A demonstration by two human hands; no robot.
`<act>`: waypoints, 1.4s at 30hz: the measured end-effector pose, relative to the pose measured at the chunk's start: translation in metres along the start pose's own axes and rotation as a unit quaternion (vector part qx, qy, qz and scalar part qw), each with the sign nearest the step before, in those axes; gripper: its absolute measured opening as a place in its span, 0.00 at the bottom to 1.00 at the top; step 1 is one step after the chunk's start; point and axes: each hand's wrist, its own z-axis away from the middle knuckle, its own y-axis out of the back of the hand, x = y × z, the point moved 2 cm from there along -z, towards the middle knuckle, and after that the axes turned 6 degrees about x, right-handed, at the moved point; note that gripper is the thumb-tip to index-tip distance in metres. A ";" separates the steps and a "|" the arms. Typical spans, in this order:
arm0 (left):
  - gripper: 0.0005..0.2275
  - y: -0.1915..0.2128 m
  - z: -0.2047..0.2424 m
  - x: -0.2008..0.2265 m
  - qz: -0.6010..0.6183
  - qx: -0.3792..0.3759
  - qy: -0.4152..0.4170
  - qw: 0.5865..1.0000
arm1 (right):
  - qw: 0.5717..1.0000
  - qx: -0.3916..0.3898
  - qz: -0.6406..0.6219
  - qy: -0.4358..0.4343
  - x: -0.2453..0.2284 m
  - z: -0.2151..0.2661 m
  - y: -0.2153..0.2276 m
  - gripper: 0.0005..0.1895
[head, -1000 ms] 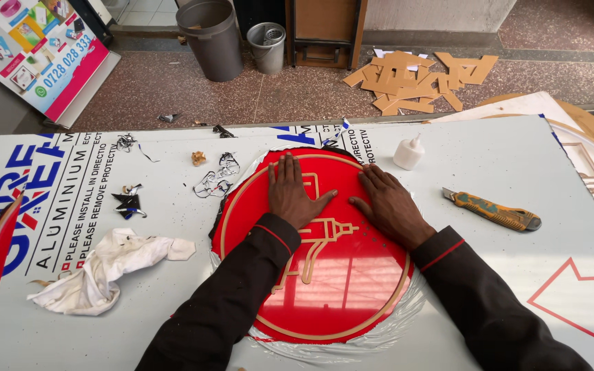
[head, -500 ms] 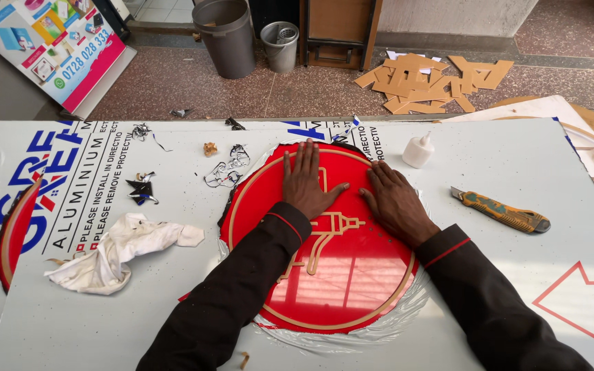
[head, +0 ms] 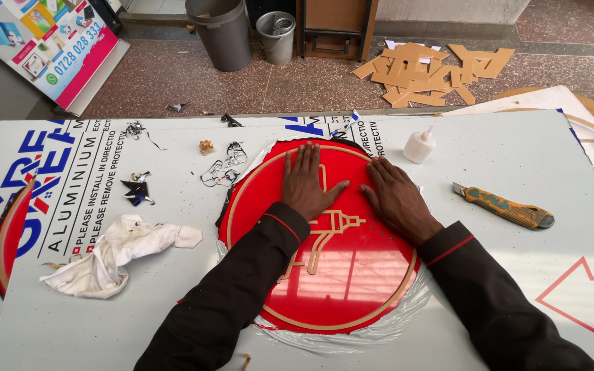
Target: The person assembles a red circular sign with a beige spray gun graphic. They press the graphic into place, apply adhesive from a squeeze bottle along the edges, and smooth the surface to secure the components.
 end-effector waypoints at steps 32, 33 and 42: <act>0.51 0.005 -0.001 0.002 -0.043 0.028 -0.033 0.998 | 1.000 0.003 -0.028 -0.014 -0.003 0.005 0.007 0.31; 0.51 0.005 -0.001 0.002 -0.047 0.030 -0.037 0.998 | 0.999 0.005 -0.033 -0.017 -0.003 0.005 0.008 0.31; 0.50 -0.005 -0.001 -0.002 -0.062 0.023 -0.028 0.997 | 1.000 -0.006 -0.020 -0.018 -0.003 0.005 0.006 0.31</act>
